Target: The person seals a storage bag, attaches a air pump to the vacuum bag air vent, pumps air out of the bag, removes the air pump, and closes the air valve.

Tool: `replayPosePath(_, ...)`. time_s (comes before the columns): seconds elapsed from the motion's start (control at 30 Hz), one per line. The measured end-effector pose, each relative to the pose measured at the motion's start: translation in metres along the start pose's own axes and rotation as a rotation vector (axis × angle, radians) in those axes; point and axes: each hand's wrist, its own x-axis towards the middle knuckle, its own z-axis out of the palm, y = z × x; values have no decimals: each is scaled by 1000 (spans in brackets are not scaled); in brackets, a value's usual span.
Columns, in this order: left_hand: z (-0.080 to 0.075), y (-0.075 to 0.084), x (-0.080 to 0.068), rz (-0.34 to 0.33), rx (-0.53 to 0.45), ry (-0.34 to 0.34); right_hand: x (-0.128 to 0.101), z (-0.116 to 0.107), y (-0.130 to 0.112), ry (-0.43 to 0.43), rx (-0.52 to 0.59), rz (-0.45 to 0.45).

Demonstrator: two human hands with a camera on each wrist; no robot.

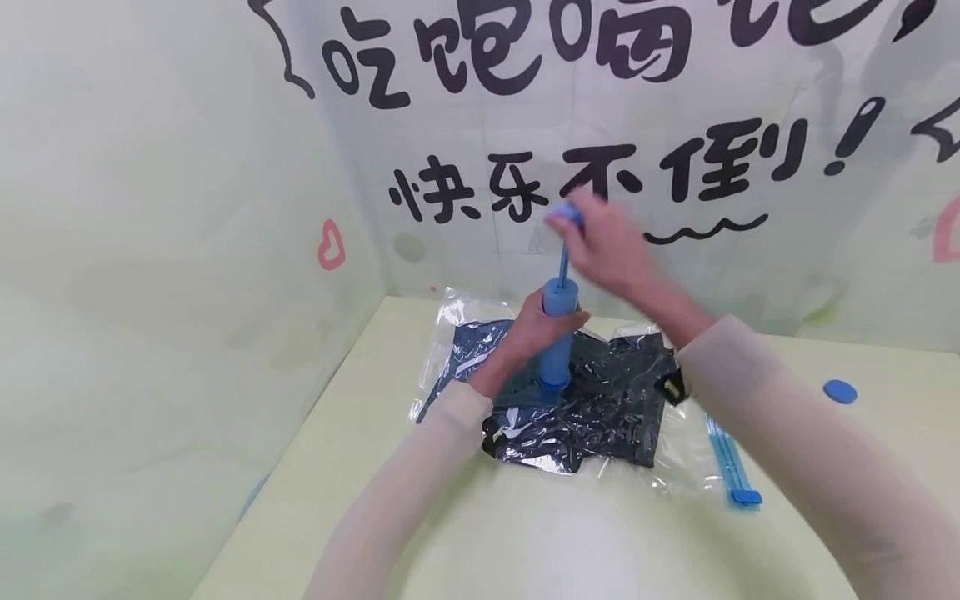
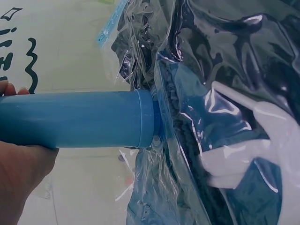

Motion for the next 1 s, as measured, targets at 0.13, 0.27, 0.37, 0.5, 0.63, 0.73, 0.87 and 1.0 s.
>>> replayPosePath(0.13,3,1,1,11,-11,-8,18,-20,-12,165,23,-18)
replayPosePath(0.27,5,5,1,-8,-19,-28,13,-18,-13,116,-1,21)
replayPosePath(0.37,6,6,1,-20,-21,-26,-1,-3,-5,-16,-34,63)
replayPosePath(0.5,4,2,0,-6,-43,-24,-29,24,11,-127,-38,82)
replayPosePath(0.63,3,0,0,11,-48,-59,-46,39,20,-79,-20,75)
replayPosePath(0.73,2,0,-1,7,-31,-53,-49,43,22,-71,-48,60)
replayPosePath(0.87,0,2,-2,-6,-24,-35,-45,42,19,-101,-42,72)
replayPosePath(1.0,-2,0,-2,-24,-10,-27,-43,42,17,-109,-25,135)
